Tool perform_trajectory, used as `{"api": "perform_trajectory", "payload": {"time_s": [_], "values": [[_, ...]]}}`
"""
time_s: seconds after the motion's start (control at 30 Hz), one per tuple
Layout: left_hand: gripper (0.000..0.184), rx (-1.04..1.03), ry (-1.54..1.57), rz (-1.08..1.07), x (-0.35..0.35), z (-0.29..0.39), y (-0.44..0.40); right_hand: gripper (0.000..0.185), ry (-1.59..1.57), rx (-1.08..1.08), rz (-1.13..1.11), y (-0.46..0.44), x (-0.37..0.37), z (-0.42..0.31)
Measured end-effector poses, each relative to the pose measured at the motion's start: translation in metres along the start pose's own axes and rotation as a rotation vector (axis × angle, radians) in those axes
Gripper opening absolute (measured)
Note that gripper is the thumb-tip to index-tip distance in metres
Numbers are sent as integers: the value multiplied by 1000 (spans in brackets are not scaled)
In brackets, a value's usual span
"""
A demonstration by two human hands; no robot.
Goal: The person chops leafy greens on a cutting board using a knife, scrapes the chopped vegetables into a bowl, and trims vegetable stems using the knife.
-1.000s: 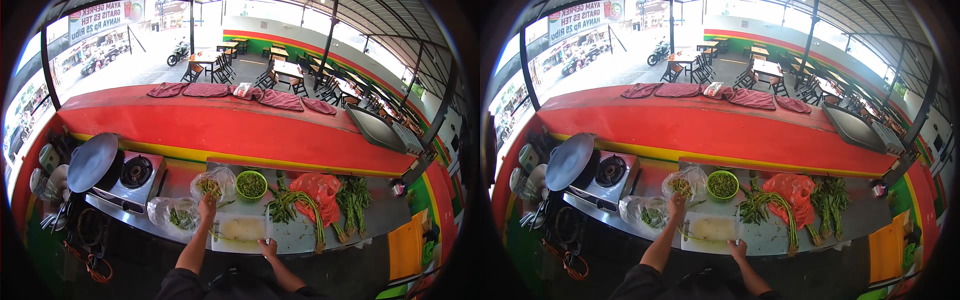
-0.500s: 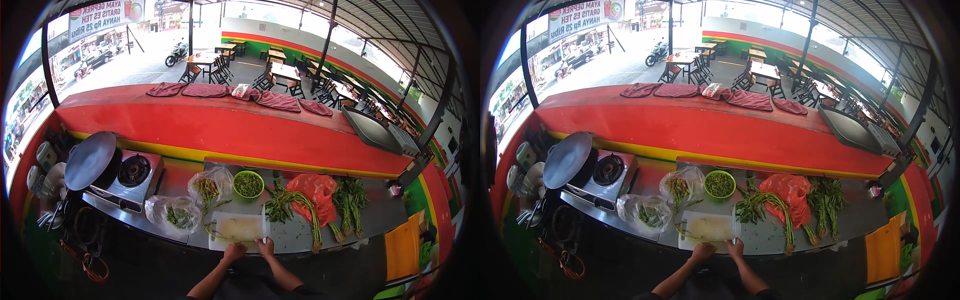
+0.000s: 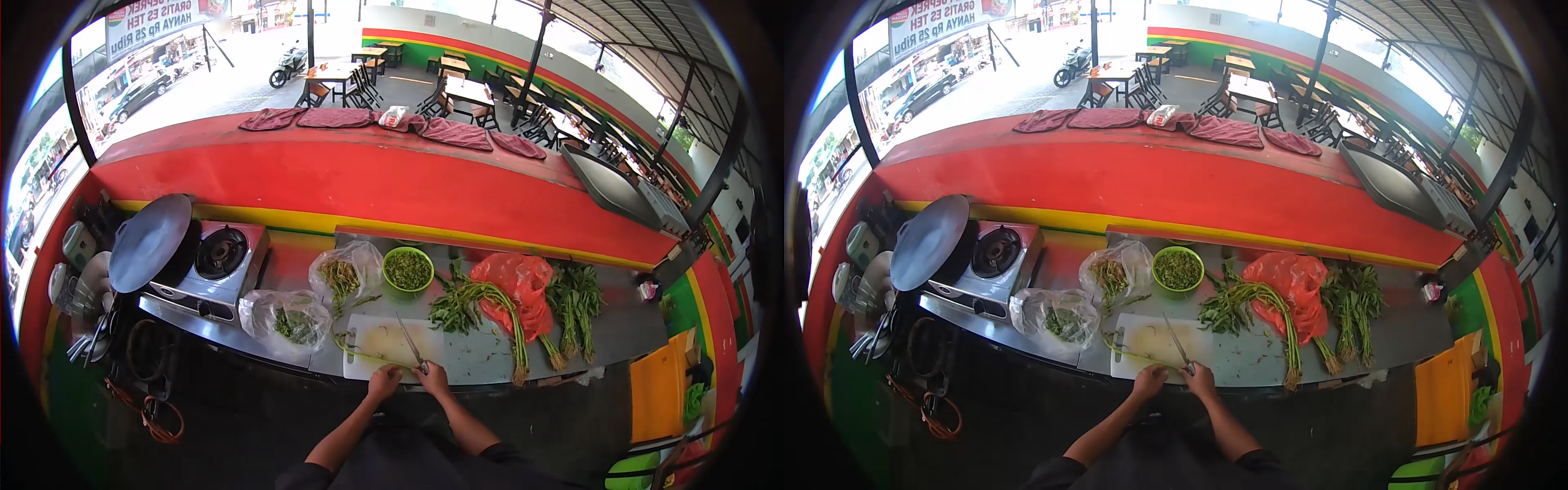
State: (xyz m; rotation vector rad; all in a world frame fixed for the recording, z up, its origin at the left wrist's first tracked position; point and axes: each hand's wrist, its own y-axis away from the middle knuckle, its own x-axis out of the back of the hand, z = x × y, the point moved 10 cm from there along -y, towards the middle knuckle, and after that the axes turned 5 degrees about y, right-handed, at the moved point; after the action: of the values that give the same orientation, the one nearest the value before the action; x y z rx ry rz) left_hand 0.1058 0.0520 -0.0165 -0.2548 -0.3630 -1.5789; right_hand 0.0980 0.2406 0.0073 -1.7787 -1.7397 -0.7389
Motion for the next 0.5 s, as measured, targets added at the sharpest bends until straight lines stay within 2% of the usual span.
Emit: {"api": "perform_trajectory", "payload": {"time_s": [0.03,0.1,0.23,0.3,0.4,0.43,0.5], "values": [[33,-24,15,20,1,3,1,26,19,78,63,3,4,-6],[34,-34,-13,33,2,5,3,28,19,61,56,7,0,-5],[30,93,227,51,0,-3,4,33,-167,-63,9,15,-17,14],[28,63,392,110,1,-2,8,34,-164,6,102,27,-19,12],[28,87,377,103,0,9,17,35,-307,-18,141,45,-23,6],[28,109,371,92,-2,14,22,35,-309,-42,132,50,-20,2],[30,117,577,126,-2,21,29,29,-422,-236,27,56,-21,5]]}}
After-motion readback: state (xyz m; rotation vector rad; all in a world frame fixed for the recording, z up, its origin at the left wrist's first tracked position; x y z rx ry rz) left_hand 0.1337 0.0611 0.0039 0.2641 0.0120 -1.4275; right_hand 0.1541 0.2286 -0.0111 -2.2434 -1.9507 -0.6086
